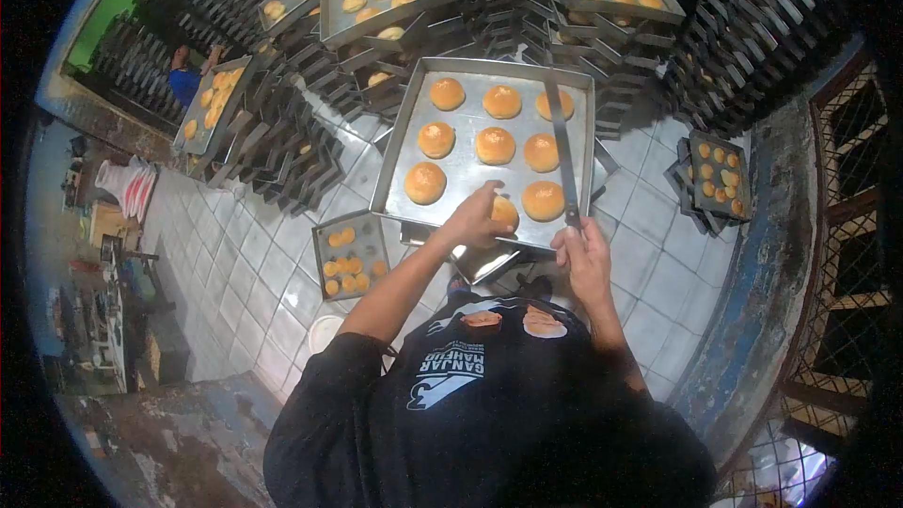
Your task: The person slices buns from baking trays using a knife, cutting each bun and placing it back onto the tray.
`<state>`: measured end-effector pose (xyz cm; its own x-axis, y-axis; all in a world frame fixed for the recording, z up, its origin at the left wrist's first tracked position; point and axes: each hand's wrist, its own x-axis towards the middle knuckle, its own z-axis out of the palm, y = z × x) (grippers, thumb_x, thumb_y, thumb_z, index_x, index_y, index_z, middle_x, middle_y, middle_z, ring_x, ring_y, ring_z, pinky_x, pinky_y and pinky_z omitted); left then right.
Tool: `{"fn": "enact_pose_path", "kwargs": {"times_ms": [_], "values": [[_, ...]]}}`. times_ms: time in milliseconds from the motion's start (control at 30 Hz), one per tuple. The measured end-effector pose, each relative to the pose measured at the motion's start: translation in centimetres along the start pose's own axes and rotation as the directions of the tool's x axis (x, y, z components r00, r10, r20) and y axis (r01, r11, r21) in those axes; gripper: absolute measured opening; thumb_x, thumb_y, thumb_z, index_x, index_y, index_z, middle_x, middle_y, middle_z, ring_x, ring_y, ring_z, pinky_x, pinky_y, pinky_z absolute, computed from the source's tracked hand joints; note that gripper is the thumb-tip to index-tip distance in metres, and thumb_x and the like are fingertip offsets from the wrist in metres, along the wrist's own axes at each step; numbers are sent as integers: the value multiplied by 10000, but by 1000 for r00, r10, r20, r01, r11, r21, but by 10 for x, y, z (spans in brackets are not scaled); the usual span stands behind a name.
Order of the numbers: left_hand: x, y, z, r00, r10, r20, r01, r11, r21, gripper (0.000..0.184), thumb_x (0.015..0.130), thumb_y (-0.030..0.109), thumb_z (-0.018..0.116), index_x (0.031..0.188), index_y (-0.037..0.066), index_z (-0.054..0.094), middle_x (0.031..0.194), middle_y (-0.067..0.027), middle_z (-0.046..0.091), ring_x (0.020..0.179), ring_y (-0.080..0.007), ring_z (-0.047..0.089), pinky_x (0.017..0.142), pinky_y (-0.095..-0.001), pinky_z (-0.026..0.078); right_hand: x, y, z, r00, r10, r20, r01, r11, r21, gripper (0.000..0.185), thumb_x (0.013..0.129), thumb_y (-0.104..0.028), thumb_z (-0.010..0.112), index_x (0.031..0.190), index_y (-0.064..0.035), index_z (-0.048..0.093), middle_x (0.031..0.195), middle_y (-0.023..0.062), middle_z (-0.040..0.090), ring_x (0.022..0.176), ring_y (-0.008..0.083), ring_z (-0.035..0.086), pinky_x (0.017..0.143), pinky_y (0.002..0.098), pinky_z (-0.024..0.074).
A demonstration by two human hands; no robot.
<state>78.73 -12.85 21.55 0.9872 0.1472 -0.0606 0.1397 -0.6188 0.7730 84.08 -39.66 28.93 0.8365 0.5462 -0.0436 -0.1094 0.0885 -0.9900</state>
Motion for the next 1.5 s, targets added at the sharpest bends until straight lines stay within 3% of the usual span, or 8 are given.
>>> {"fn": "enact_pose_path", "kwargs": {"times_ms": [100,233,300,467,733,933,1000,1500], "values": [[13,-3,-5,981,-122,149,127,992,-27,813,740,325,916,1373,-3,526,1094,-188,700,1022,-292,688,909,-383,540,12,-4,7,1000,-28,2,28,1000,2,277,1078,-182,527,1280,7,549,867,40,652,652,61,528,581,224,437],[16,8,-15,936,-311,163,344,718,-605,703,817,360,875,1356,39,559,1228,-131,684,1102,-267,684,969,-409,542,28,-3,18,995,-84,58,85,996,-19,263,1075,-175,525,1277,-8,554,890,31,664,675,49,537,576,228,453],[19,16,-25,960,-276,49,90,136,-987,662,858,403,835,1361,67,566,1261,-105,673,1163,-267,661,1012,-444,528,34,-5,21,996,22,89,-12,994,-110,279,1056,-160,546,1287,-5,557,889,62,688,731,86,600,619,274,499],[39,0,-43,880,-475,19,-140,-297,-945,513,883,619,720,1155,185,689,1050,-39,735,970,-230,713,863,-419,581,35,-22,53,985,-41,165,114,879,-463,444,1014,-151,568,1421,17,510,914,207,711,859,302,722,791,395,549],[56,-2,-60,820,-567,-78,-341,-374,-862,442,873,589,737,1004,168,713,890,-7,721,801,-190,701,726,-359,592,25,-24,77,920,-282,272,392,666,-634,463,991,-110,559,1440,3,531,1153,299,675,980,473,679,832,497,550],[59,-16,-62,841,-537,-68,-322,-395,-860,432,866,585,747,949,163,707,879,-19,719,760,-196,693,706,-354,591,17,-26,81,936,-251,248,352,614,-706,458,976,-88,566,1425,1,548,1156,289,680,972,463,686,827,495,561],[58,-23,-64,873,-483,-59,-273,-387,-881,399,918,580,689,1046,202,678,962,3,724,928,-205,705,864,-417,568,14,-26,80,940,-235,245,339,613,-713,455,977,-91,566,1423,-2,551,1167,288,678,972,461,687,825,496,561],[44,5,-70,857,-504,-105,-278,-282,-918,448,932,618,673,1057,187,665,865,7,685,813,-172,700,759,-360,599,21,-38,81,940,-231,253,341,569,-748,450,970,-94,577,1413,-16,567,1108,267,686,947,466,684,810,518,552]]}}
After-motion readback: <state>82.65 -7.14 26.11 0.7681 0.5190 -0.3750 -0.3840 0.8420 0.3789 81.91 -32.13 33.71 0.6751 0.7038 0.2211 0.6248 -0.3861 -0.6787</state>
